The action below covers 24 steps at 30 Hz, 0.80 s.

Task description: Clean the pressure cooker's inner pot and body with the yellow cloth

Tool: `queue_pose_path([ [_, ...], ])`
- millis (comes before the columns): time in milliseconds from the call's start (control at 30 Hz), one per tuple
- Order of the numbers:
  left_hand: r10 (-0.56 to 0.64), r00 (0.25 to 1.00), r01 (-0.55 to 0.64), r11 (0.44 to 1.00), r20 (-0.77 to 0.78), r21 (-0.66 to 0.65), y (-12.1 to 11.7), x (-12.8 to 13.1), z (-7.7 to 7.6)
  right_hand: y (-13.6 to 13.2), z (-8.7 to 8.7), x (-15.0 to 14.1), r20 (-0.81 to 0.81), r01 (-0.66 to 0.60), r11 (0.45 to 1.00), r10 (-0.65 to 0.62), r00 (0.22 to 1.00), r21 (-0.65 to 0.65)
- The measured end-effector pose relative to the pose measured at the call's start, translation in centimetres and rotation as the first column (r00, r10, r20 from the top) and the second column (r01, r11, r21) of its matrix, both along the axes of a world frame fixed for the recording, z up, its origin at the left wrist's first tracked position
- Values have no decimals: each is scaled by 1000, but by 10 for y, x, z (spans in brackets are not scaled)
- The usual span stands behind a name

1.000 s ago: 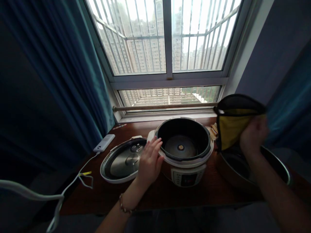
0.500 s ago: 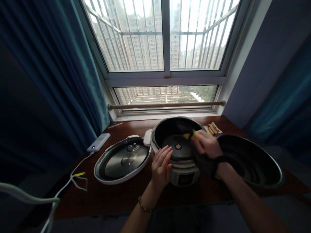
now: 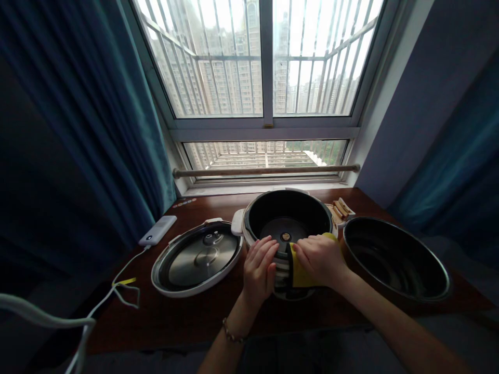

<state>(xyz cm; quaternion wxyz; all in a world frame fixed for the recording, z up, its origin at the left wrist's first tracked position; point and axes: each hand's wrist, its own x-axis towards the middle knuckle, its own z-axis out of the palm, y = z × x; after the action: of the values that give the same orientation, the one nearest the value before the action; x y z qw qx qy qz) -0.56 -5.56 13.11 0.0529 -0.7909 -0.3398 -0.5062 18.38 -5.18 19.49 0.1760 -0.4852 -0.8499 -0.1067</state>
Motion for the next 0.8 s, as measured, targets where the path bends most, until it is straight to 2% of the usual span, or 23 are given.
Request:
queue_pose_path([
  [100, -17, 1000, 17, 1000, 2, -5, 0, -1, 0, 4, 1, 17, -4, -47, 998, 47, 999, -30],
  [233, -25, 1000, 25, 1000, 6, -7, 0, -2, 0, 17, 12, 37, 13, -127, 975, 131, 991, -183],
  [400, -21, 1000, 21, 1000, 19, -4, 0, -2, 1, 49, 30, 54, 106, -148, 890, 213, 971, -432],
  [500, -26, 999, 27, 1000, 20, -3, 0, -2, 0, 73, 33, 59, 179, -112, 830, 246, 953, -546],
  [567, -32, 999, 32, 999, 25, -5, 0, -3, 0, 91, 31, 60, 275, -71, 840, 255, 927, -538],
  [667, -36, 999, 36, 999, 21, -12, 0, -3, 0, 115, 26, 60, 410, -45, 904, 236, 881, -425],
  [800, -20, 1000, 20, 1000, 12, -7, -2, -3, 2, 142, 22, 55, 455, -73, 958, 198, 868, -277],
])
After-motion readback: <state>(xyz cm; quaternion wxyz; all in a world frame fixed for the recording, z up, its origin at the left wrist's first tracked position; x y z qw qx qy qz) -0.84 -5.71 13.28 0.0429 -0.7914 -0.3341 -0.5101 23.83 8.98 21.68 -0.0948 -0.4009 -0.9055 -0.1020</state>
